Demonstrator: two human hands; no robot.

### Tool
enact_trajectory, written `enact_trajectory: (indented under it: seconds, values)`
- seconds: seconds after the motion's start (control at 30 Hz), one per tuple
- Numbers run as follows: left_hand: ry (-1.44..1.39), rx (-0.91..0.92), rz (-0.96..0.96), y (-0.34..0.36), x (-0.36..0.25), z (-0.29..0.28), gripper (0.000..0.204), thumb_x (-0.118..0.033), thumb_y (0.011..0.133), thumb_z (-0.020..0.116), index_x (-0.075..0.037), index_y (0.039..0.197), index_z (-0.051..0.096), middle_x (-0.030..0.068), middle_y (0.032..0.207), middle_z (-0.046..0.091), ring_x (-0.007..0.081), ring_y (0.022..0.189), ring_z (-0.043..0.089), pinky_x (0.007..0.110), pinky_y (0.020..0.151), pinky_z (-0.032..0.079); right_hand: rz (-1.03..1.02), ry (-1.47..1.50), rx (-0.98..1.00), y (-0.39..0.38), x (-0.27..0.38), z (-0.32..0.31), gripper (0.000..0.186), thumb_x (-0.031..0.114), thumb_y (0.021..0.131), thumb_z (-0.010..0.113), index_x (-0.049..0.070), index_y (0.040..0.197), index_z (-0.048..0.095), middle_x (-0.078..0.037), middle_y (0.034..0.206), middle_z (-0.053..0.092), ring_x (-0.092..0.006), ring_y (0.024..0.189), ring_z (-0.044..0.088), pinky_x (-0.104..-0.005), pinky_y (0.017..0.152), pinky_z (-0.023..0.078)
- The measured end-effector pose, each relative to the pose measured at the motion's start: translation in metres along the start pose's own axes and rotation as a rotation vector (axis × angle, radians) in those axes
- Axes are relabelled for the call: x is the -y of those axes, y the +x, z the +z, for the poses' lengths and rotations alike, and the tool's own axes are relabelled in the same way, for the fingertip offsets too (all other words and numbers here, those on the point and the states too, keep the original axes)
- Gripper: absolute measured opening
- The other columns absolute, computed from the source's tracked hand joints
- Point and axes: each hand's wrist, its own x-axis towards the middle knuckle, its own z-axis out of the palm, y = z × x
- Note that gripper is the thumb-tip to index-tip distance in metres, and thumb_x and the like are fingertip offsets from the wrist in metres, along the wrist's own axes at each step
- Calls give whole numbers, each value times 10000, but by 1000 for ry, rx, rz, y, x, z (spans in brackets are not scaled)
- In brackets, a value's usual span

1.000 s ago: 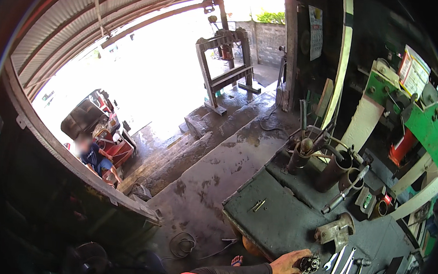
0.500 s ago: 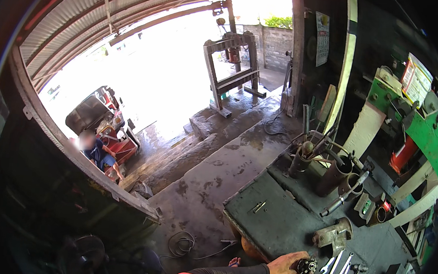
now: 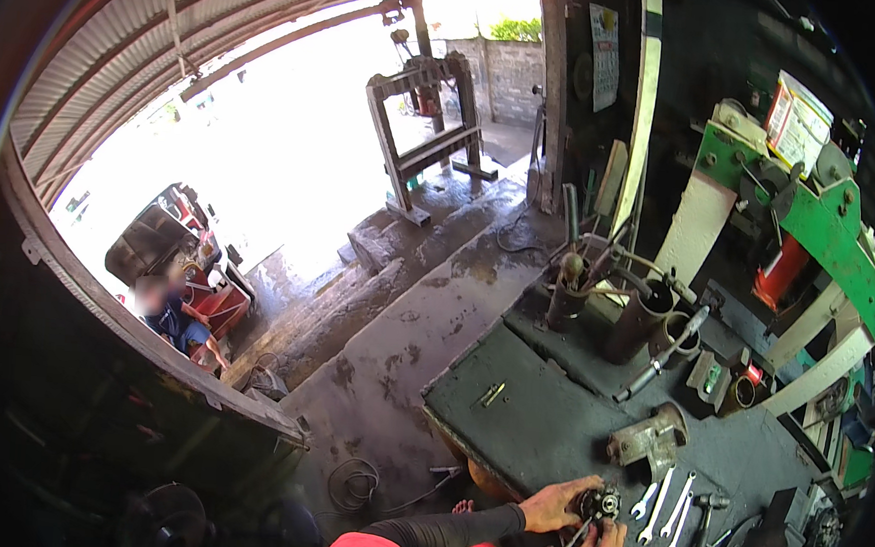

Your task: The person disassembles a cylindrical mechanical component on a workbench using wrenches and a screwdriver. They remove bolts and internal parts, then use a hammer to tap the component while seated on the bench.

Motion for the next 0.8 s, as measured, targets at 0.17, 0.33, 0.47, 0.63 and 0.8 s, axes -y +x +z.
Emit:
enact_trajectory:
  seconds: [0.17,0.33,0.47,0.63,0.8]
  values:
    - [-29,-16,-7,-1,-8,-3,849,-7,778,830,-61,1546,472,157,1520,576,323,1441,540,394,1206,426,-241,-19,-135,-2,-6,10,388,24,907,702,2,1284,615,-252,1172,602,-477,1067,619,-496,905,527]
    - [0,-32,-52,3,-10,-9,779,-19,727,875,-46,1439,561,163,1463,612,302,1377,596,379,1159,474,-127,56,-109,9,-12,8,233,22,901,714,11,1132,684,-189,941,608,-415,868,616,-476,755,509]
    - [94,-76,99,8,-4,-6,801,12,686,883,-52,1420,569,151,1462,624,280,1378,601,374,1166,472,-128,114,-89,11,-13,3,229,-14,896,722,21,1120,690,-167,968,635,-392,878,646,-445,758,532]
    - [69,-37,47,9,-1,-4,816,51,705,877,-57,1441,542,124,1545,566,254,1418,565,389,1196,457,-117,106,-111,9,-3,1,262,-19,893,721,17,1149,680,-159,1050,659,-387,923,682,-450,799,562]
    - [60,-28,30,10,6,-4,818,10,713,905,-56,1441,539,140,1532,577,284,1406,579,394,1178,471,-109,115,-86,12,-6,3,266,-30,866,726,24,1125,702,-133,989,658,-364,898,679,-444,777,555]
